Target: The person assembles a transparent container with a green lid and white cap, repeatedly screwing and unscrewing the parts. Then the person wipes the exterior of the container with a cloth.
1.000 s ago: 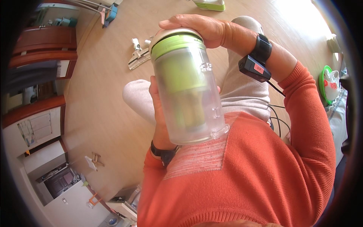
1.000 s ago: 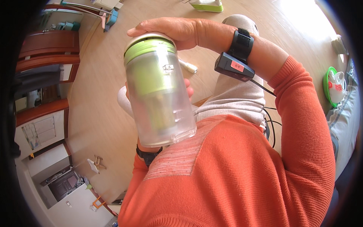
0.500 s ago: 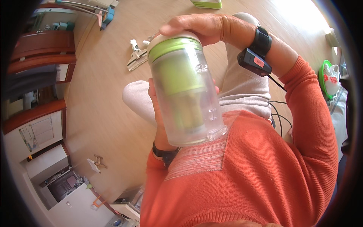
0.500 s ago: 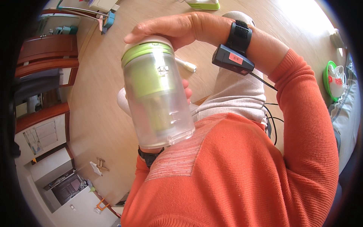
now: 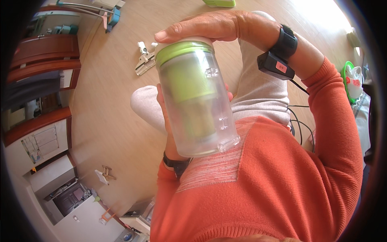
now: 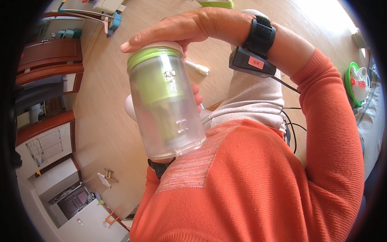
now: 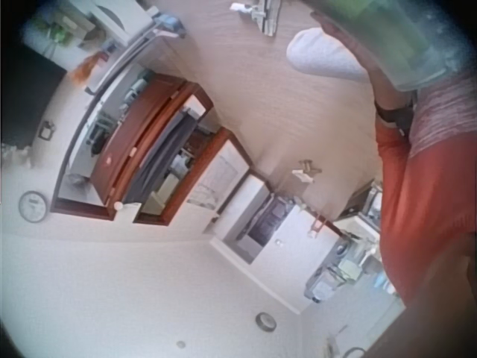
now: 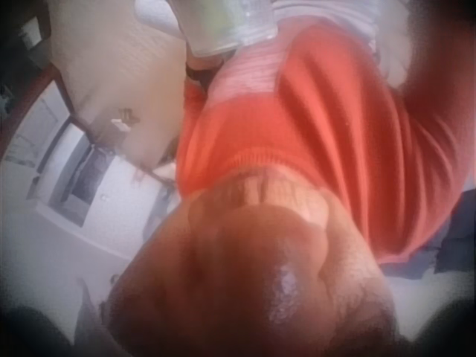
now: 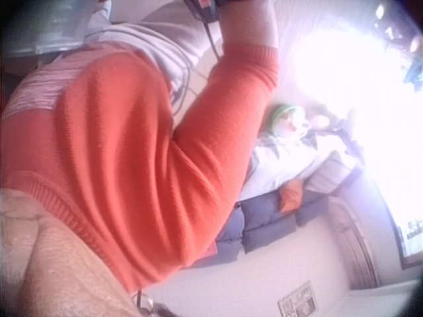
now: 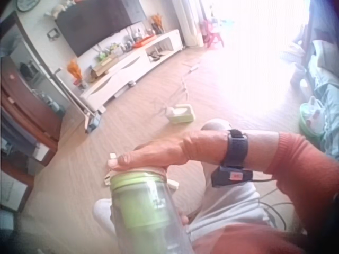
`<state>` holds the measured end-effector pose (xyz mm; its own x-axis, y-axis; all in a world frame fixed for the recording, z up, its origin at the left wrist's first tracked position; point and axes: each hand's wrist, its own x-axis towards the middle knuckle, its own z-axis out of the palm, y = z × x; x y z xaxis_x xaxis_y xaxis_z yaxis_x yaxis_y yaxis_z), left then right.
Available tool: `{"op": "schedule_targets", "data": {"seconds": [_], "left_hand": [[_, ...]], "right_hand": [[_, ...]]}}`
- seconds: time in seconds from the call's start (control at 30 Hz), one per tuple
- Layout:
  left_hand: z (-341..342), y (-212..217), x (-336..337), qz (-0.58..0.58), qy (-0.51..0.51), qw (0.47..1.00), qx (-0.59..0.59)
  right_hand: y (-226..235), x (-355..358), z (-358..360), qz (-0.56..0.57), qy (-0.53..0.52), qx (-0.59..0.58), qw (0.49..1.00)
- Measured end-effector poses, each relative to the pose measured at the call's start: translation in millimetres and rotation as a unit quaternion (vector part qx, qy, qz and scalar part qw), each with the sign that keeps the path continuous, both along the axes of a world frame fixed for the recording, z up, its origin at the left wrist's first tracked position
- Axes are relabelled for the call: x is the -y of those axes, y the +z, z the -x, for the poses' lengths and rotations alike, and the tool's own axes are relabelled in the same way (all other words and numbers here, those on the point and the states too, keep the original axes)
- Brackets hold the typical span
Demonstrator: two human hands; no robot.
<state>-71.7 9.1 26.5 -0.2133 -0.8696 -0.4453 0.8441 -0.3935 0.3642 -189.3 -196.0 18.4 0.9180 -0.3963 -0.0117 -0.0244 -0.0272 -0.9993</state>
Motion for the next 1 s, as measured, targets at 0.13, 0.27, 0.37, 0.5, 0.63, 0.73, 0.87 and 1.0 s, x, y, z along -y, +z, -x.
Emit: {"op": "schedule_targets", "data": {"seconds": [0.13,0.27,0.37,0.5,0.63,0.73,0.87,1.0], "left_hand": [[0,1,1,-0.015,-0.004,0.999,0.045],[0,2,1,-0.009,-0.009,1.0,0.018],[1,3,0,0.009,-0.015,1.0,0.008],[2,4,0,-0.035,-0.02,0.994,0.104],[4,-1,3,0.007,-0.015,1.0,-0.009],[4,-2,3,0.037,-0.015,0.999,-0.009],[2,4,-1,0.01,-0.027,0.998,0.049],[3,6,-3,0.004,-0.041,0.998,0.053]], "right_hand": [[10,-3,2,0.008,-0.01,-0.065,0.998],[16,-5,4,0.032,-0.026,-0.094,0.995],[14,-8,6,0.016,-0.038,-0.084,0.996],[10,-9,6,0.002,-0.067,-0.049,0.997],[12,-2,8,-0.057,0.0,-0.124,0.991],[12,-2,11,-0.089,0.012,-0.093,0.992],[10,-7,16,-0.005,0.004,-0.045,0.999],[8,-10,17,0.032,0.004,-0.004,0.999]]}}
